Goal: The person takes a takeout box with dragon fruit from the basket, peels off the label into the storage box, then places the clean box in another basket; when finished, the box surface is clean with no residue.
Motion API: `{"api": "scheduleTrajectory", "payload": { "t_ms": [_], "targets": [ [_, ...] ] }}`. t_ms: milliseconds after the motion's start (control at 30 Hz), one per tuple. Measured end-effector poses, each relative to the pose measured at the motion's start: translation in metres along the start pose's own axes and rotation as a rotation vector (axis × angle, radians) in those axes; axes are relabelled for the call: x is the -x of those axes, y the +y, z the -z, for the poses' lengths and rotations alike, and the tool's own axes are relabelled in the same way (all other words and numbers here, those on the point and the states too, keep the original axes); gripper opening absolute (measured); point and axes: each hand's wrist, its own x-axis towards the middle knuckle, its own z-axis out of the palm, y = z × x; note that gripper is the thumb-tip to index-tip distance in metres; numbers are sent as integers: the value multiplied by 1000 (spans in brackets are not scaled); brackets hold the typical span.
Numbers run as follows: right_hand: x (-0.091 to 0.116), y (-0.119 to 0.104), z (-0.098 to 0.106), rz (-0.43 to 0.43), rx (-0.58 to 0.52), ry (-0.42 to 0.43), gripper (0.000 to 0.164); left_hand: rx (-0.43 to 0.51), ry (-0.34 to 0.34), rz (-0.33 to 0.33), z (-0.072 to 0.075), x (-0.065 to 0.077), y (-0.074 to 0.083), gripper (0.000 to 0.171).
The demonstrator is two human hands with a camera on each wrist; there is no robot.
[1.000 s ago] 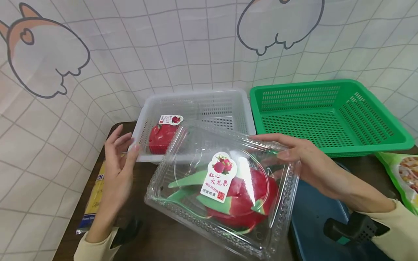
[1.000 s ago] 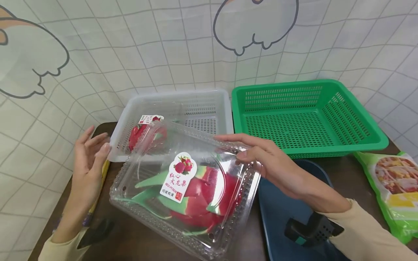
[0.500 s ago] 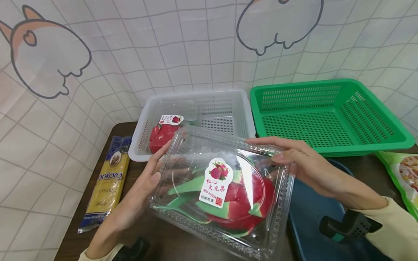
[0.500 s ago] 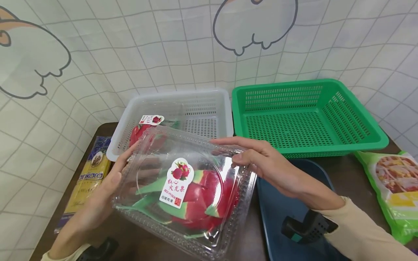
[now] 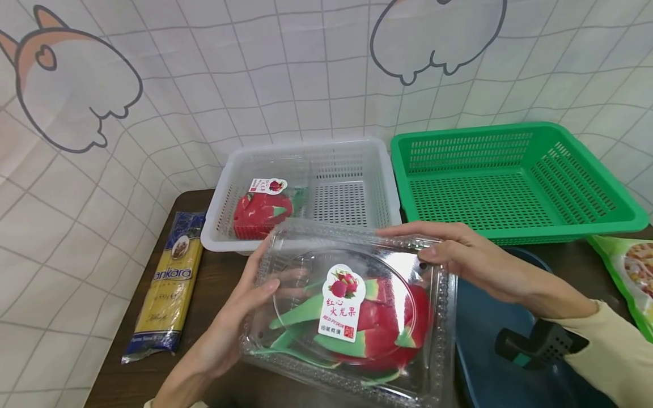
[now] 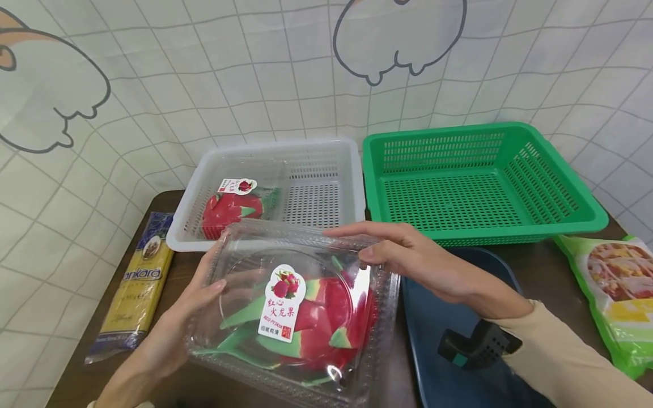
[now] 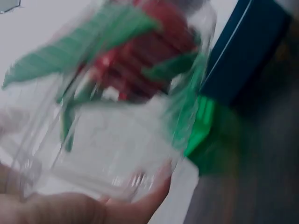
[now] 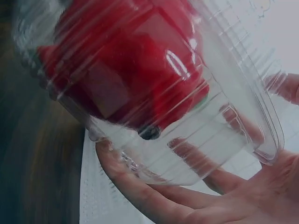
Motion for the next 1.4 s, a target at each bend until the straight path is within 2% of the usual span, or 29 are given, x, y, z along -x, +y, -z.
{"api": "scheduleTrajectory", "payload": {
  "t_ms": [100,200,333,433,700,933,1167,1400],
  "targets": [
    [3,-1,1,-33,4,-16,49,63,20,22,-9,3,-1,67],
    [7,-4,-2,-99,-12,-25,54,65,60,22,-14,8,-3,65],
    [11,-8,-7,-175,-27,6,63,68,132,34,-18,13,-6,65],
    [14,-9,-11,-216,-39,16,69,112,169,39,-18,17,-10,65],
    [30,-2,-36,-316,-138,-44,95,192,249,78,-13,26,-20,68],
    [32,-2,-48,-393,-245,-61,97,189,281,114,-15,25,-32,67],
    [25,2,-53,-486,-162,-63,94,218,286,156,-19,21,-50,71],
    [17,8,-49,-536,-99,-64,91,191,283,179,-15,14,-58,70]
  ]
}}
